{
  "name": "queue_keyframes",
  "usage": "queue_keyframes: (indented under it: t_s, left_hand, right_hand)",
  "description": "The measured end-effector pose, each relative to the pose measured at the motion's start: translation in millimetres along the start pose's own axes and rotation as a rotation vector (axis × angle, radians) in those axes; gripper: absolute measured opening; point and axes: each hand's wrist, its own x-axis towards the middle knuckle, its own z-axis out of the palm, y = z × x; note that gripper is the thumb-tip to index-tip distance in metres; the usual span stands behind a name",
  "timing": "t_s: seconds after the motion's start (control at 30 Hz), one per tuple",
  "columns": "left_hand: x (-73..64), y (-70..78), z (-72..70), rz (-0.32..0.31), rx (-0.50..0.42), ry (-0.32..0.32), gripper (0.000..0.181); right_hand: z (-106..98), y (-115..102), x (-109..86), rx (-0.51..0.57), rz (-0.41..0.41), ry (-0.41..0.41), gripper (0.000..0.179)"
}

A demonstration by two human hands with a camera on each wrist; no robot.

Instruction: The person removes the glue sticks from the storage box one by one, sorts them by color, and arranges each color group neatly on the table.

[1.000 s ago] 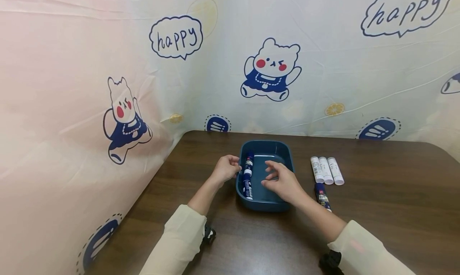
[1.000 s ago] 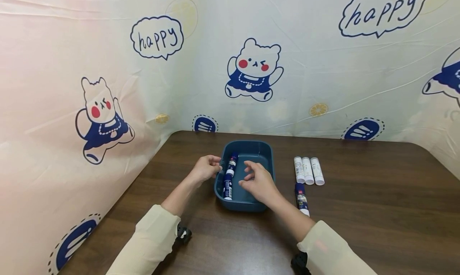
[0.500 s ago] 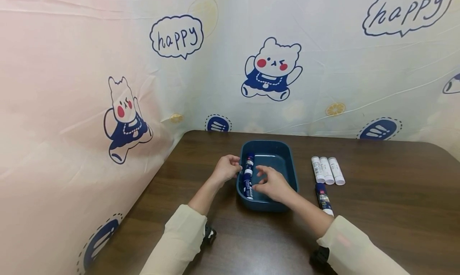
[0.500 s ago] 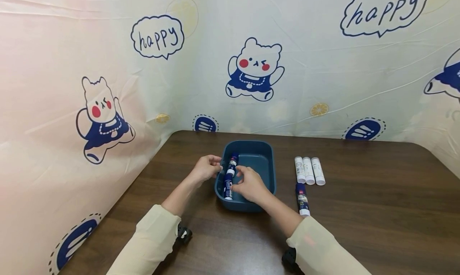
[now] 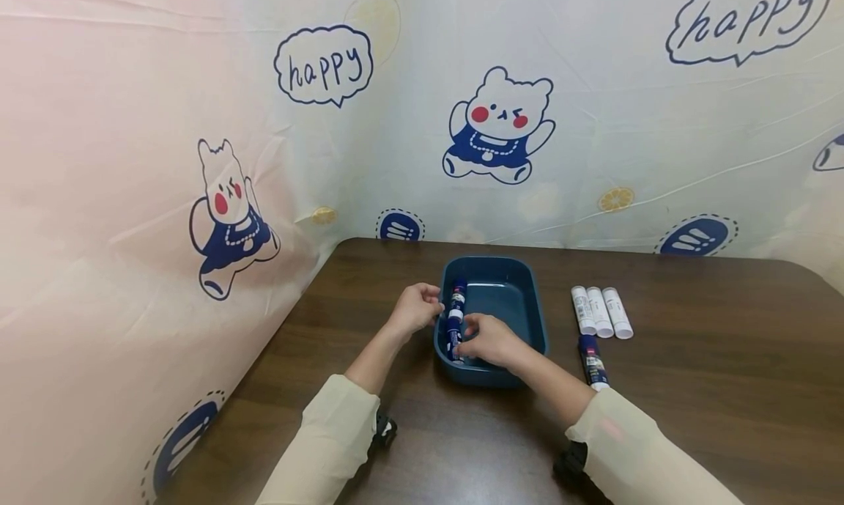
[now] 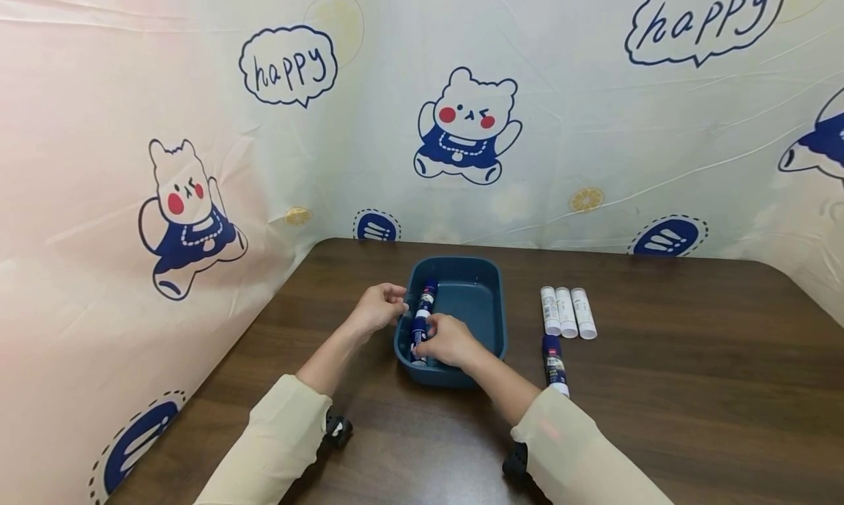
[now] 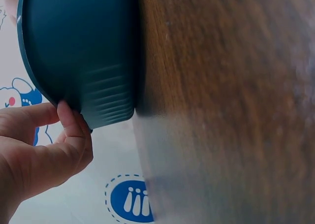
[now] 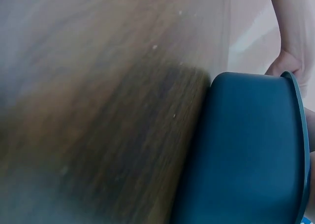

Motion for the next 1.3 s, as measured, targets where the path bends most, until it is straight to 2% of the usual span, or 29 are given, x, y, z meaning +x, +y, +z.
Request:
queue_keyframes:
  t_s: [0.3,0.73,0.93,1.2,1.3]
  left_hand:
    - [0.4,-0.1,-0.4,0.003,0.013,-0.001,0.032]
    - [0.3,0.2,0.0,0.014,0.019,0.003,0.033]
    - [1.0,-0.4,0.8,0.012,0.018,0.005,0.033]
    - [0.8,1.4,1.6,0.014,0.02,0.008,0.032]
    - [1.0,1.0,1.5,0.017,0.018,0.006,0.032]
  right_hand:
    - [2,-3,5.9,0.109,0.07,-0.064,0.061]
    - [6,-3,11.4,0.02,0.077,-0.116,0.065]
    - [9,-1,13.8,-0.066,0.065,-0.119,0.063]
    - [13,-1,16.8,-0.31,-0.068,-0.06,0.047]
    - [14,0,17.6,-0.319,-0.058,-0.057,0.049]
